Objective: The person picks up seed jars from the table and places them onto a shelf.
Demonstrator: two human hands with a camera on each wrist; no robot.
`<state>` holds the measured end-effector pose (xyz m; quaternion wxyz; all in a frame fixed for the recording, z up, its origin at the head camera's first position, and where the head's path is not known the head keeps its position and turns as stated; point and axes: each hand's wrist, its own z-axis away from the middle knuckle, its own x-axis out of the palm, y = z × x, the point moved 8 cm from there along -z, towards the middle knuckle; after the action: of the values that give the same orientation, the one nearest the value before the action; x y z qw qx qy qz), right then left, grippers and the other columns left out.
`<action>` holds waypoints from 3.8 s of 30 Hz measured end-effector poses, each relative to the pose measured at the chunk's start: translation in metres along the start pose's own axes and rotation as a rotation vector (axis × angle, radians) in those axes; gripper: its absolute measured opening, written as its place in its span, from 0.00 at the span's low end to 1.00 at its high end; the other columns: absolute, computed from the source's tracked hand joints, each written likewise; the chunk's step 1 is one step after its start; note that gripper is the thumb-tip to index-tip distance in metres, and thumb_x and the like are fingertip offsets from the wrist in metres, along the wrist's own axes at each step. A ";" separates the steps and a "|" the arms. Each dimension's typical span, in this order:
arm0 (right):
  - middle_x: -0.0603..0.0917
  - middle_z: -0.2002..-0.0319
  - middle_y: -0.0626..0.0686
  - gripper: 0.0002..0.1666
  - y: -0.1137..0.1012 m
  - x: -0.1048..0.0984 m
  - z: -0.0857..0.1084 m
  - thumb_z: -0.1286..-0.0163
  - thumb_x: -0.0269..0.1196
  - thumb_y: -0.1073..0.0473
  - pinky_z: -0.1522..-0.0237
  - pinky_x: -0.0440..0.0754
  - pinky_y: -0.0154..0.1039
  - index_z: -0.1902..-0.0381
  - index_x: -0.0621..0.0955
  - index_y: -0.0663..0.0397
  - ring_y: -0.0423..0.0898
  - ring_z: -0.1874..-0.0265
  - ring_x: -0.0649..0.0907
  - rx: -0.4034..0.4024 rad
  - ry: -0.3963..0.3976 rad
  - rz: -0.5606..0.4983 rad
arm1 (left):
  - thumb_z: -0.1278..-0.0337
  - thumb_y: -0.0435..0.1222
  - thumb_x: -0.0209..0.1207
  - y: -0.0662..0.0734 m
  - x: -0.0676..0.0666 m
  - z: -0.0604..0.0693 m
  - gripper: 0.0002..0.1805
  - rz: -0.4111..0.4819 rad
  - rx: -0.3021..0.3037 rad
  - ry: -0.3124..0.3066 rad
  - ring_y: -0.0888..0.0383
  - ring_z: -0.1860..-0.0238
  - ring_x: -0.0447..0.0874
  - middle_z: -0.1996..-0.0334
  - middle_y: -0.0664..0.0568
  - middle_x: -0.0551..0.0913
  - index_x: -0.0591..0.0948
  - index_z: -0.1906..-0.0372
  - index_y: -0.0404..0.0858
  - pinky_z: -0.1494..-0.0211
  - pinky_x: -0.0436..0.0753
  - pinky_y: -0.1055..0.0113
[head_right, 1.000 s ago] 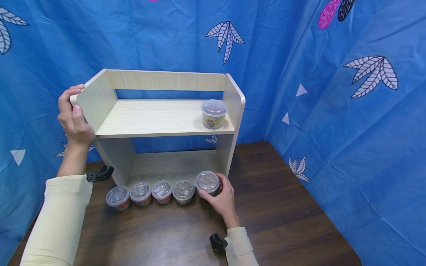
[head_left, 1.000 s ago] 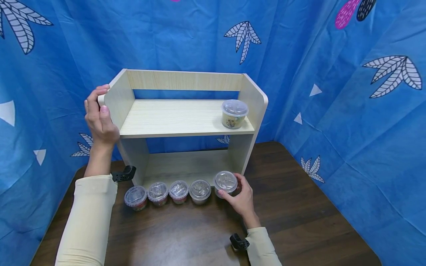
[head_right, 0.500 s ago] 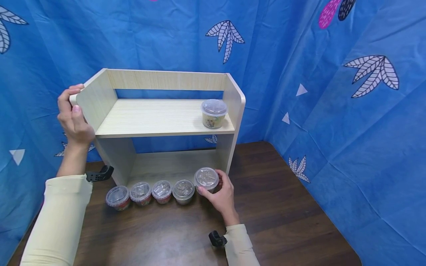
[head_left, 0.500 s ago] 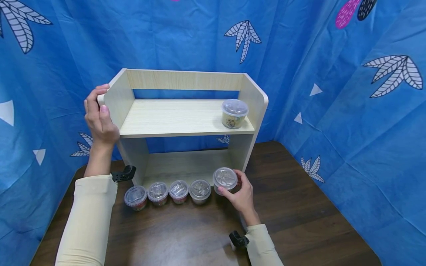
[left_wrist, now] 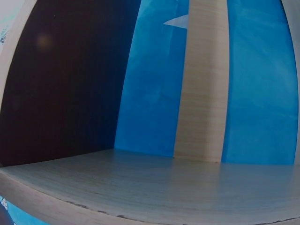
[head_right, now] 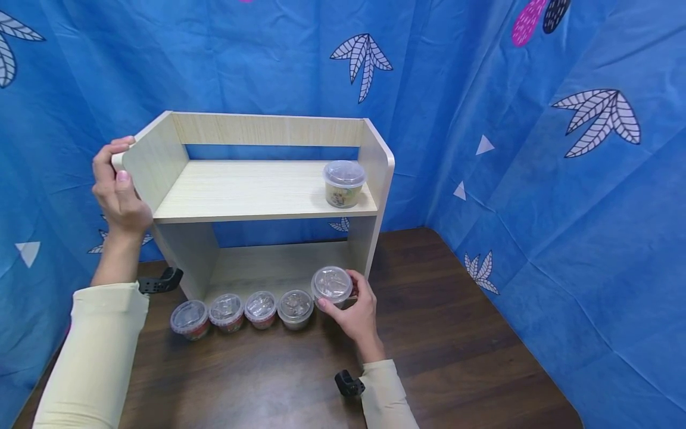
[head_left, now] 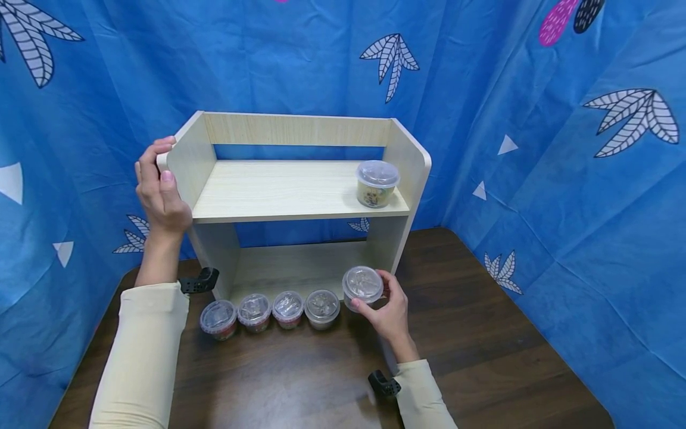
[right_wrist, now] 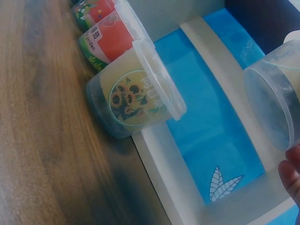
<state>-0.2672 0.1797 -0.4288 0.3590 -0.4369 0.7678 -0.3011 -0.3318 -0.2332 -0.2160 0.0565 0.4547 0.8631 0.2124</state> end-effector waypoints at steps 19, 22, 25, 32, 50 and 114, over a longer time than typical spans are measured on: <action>0.81 0.54 0.68 0.40 -0.063 -0.009 -0.009 0.58 0.74 0.65 0.62 0.79 0.44 0.45 0.74 0.77 0.59 0.60 0.81 -0.093 0.048 0.015 | 0.48 0.42 0.38 0.000 -0.001 0.000 0.30 0.010 -0.002 0.005 0.59 0.42 0.73 0.41 0.47 0.79 0.73 0.45 0.27 0.41 0.73 0.70; 0.82 0.54 0.68 0.40 -0.065 -0.010 -0.011 0.58 0.74 0.65 0.62 0.79 0.42 0.46 0.74 0.77 0.58 0.60 0.81 -0.103 0.057 0.009 | 0.48 0.42 0.38 0.000 -0.001 0.000 0.30 0.006 -0.004 0.001 0.59 0.42 0.73 0.41 0.48 0.79 0.73 0.45 0.27 0.41 0.73 0.70; 0.81 0.54 0.68 0.40 -0.068 -0.010 -0.013 0.58 0.73 0.65 0.61 0.78 0.37 0.46 0.74 0.77 0.56 0.61 0.80 -0.110 0.061 -0.010 | 0.47 0.42 0.38 -0.001 0.000 0.000 0.30 0.002 -0.005 -0.003 0.59 0.42 0.73 0.41 0.48 0.79 0.73 0.45 0.28 0.41 0.73 0.70; 0.82 0.55 0.68 0.40 -0.075 -0.012 -0.016 0.57 0.74 0.64 0.62 0.76 0.29 0.46 0.74 0.78 0.48 0.61 0.79 -0.140 0.072 -0.053 | 0.47 0.42 0.37 0.001 0.000 0.000 0.30 0.001 0.000 0.000 0.59 0.42 0.73 0.41 0.48 0.80 0.73 0.45 0.27 0.41 0.73 0.71; 0.81 0.54 0.70 0.40 -0.083 -0.013 -0.020 0.56 0.74 0.61 0.59 0.77 0.29 0.47 0.73 0.79 0.44 0.59 0.79 -0.176 0.089 -0.097 | 0.48 0.42 0.38 -0.001 0.000 0.000 0.30 0.004 -0.005 -0.006 0.59 0.41 0.73 0.41 0.49 0.79 0.73 0.45 0.28 0.40 0.73 0.69; 0.79 0.55 0.73 0.55 -0.127 -0.018 -0.044 0.47 0.71 0.33 0.57 0.76 0.25 0.47 0.72 0.82 0.44 0.59 0.79 -0.271 0.120 -0.161 | 0.47 0.43 0.38 -0.003 0.000 -0.001 0.30 -0.002 -0.010 -0.012 0.59 0.41 0.73 0.41 0.50 0.79 0.73 0.45 0.29 0.40 0.73 0.68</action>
<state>-0.2388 0.1465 -0.3000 0.2250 -0.5227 0.7839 -0.2483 -0.3343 -0.2352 -0.2164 0.0642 0.4550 0.8621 0.2138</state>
